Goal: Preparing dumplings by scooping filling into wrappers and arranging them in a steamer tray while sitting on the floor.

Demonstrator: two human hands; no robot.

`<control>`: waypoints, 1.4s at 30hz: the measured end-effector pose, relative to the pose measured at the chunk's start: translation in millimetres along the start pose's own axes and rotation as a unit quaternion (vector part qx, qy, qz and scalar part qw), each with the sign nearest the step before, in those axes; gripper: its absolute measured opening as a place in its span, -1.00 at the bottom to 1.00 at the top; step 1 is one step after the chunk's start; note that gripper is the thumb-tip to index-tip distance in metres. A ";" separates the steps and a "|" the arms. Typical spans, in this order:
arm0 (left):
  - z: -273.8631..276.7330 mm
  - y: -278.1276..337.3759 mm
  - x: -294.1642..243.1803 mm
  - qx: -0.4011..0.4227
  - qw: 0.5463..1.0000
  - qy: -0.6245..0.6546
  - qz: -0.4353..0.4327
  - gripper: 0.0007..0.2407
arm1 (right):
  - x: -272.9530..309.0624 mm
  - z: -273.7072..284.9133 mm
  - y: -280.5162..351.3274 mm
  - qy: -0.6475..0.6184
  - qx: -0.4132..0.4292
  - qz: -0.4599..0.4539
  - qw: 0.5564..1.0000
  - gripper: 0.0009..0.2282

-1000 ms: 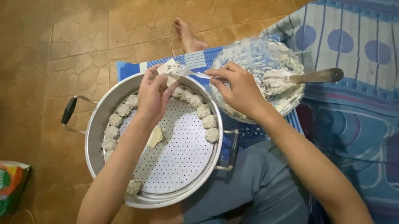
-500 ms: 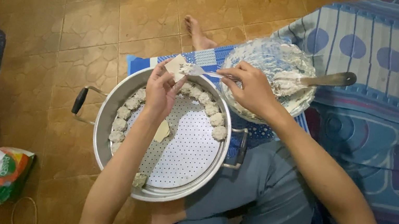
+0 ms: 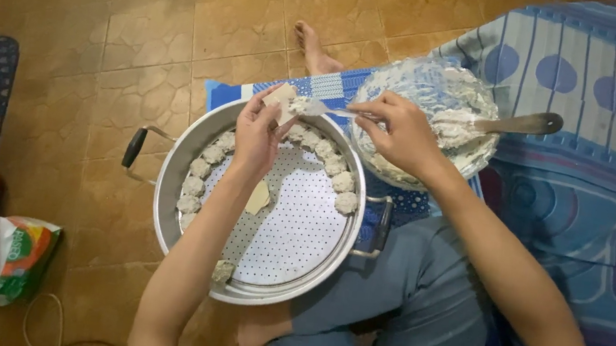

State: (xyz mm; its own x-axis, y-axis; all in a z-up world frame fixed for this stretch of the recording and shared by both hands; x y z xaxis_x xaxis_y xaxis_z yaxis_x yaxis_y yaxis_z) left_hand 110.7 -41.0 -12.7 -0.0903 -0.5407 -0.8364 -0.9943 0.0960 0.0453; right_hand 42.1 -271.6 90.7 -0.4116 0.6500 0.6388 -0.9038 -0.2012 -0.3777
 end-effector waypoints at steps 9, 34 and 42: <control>23.6 -14.5 19.2 0.007 1.000 0.002 -0.005 -0.70 | 2.4 -11.1 2.9 0.034 -0.008 0.035 0.999 -0.85; 7.4 0.1 8.8 0.042 0.999 0.026 -0.011 -0.68 | 19.9 5.8 8.8 0.078 -0.001 0.023 0.997 -0.88; -3.3 6.9 2.5 0.020 0.998 0.050 0.035 -0.65 | -19.9 42.3 10.1 0.050 -0.076 0.013 0.996 -0.87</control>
State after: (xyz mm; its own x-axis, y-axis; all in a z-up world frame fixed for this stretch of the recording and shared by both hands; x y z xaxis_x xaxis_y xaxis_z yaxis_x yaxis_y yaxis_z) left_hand 103.4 -44.5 -12.7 -0.1664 -0.6124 -0.7728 -0.9825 0.1693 0.0774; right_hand 36.3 -317.5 102.5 -0.4148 0.7176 0.5595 -0.8613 -0.1115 -0.4956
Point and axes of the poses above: each hand's wrist, its own y-axis away from the middle knuckle, its own z-axis out of the back of the hand, x = y × z, the point moved 9 cm from there along -y, towards the middle knuckle, and after that the axes turned 3 degrees about y, right-handed, at the moved point
